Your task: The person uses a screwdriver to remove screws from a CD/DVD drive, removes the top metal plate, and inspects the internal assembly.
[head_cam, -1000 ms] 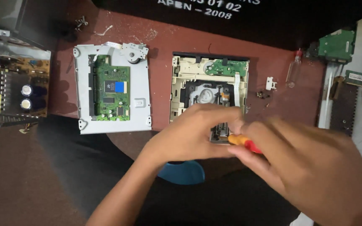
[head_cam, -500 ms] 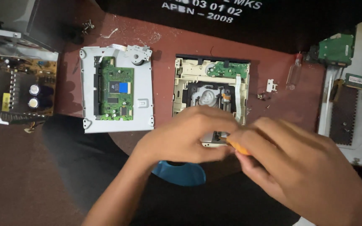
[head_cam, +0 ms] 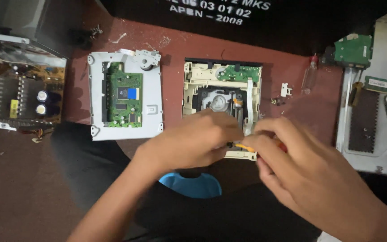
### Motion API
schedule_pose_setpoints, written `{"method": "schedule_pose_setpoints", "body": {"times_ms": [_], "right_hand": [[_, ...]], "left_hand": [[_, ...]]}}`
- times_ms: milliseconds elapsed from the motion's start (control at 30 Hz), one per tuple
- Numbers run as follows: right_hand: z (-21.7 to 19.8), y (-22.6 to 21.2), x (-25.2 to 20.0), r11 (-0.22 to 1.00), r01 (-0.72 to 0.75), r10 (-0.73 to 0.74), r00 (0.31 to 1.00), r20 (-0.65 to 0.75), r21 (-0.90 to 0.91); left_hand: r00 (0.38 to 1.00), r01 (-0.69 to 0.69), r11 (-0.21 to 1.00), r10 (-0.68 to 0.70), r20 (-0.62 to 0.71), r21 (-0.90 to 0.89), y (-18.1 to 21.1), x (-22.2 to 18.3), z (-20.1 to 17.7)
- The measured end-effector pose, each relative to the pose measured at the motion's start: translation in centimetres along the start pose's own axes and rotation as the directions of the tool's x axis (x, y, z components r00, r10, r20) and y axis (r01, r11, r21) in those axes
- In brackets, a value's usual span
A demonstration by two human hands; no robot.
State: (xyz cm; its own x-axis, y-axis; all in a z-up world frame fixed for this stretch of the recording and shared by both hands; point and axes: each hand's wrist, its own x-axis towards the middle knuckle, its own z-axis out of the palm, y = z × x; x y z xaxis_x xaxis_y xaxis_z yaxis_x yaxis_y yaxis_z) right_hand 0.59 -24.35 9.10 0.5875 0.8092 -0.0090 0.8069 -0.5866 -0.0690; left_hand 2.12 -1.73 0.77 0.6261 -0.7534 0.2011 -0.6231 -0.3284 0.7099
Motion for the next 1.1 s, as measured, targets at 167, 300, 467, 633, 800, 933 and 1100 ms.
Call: {"method": "schedule_pose_setpoints", "body": {"times_ms": [167, 300, 467, 633, 800, 933, 1100], "right_hand": [[0.6, -0.2, -0.2, 0.989, -0.052, 0.052, 0.999, -0.009, -0.141], [0.3, -0.2, -0.1, 0.994, 0.105, -0.106, 0.992, -0.066, -0.022], [0.1, -0.1, 0.0, 0.979, 0.164, -0.159, 0.986, -0.055, 0.118], [-0.2, 0.1, -0.1, 0.973, 0.144, -0.133, 0.989, -0.069, 0.183], [-0.8, 0.8, -0.7, 0.975, 0.192, -0.185, 0.980, -0.066, 0.108], [-2.2, 2.0, -1.8, 0.976, 0.120, -0.102, 0.989, -0.103, 0.184], [-4.3, 4.2, -3.7, 0.969, 0.014, 0.029, 0.985, -0.172, 0.247]], "left_hand": [[0.994, 0.000, 0.960, -0.032, 0.109, 0.282, -0.8, 0.2, 1.3], [0.992, -0.008, 0.926, -0.040, 0.118, 0.378, -0.9, 0.7, 1.3], [0.983, -0.040, 0.916, -0.034, 0.178, 0.398, -1.5, 1.3, 0.9], [0.973, -0.070, 0.951, -0.002, 0.230, 0.301, -2.7, 1.3, 0.9], [0.982, -0.058, 0.990, 0.034, 0.187, 0.125, -2.8, 1.4, -0.4], [0.997, -0.072, 0.973, 0.071, -0.011, -0.218, -2.6, 1.5, -0.8], [0.978, -0.147, 0.902, 0.072, -0.195, -0.406, -0.6, 1.9, -1.6]]}}
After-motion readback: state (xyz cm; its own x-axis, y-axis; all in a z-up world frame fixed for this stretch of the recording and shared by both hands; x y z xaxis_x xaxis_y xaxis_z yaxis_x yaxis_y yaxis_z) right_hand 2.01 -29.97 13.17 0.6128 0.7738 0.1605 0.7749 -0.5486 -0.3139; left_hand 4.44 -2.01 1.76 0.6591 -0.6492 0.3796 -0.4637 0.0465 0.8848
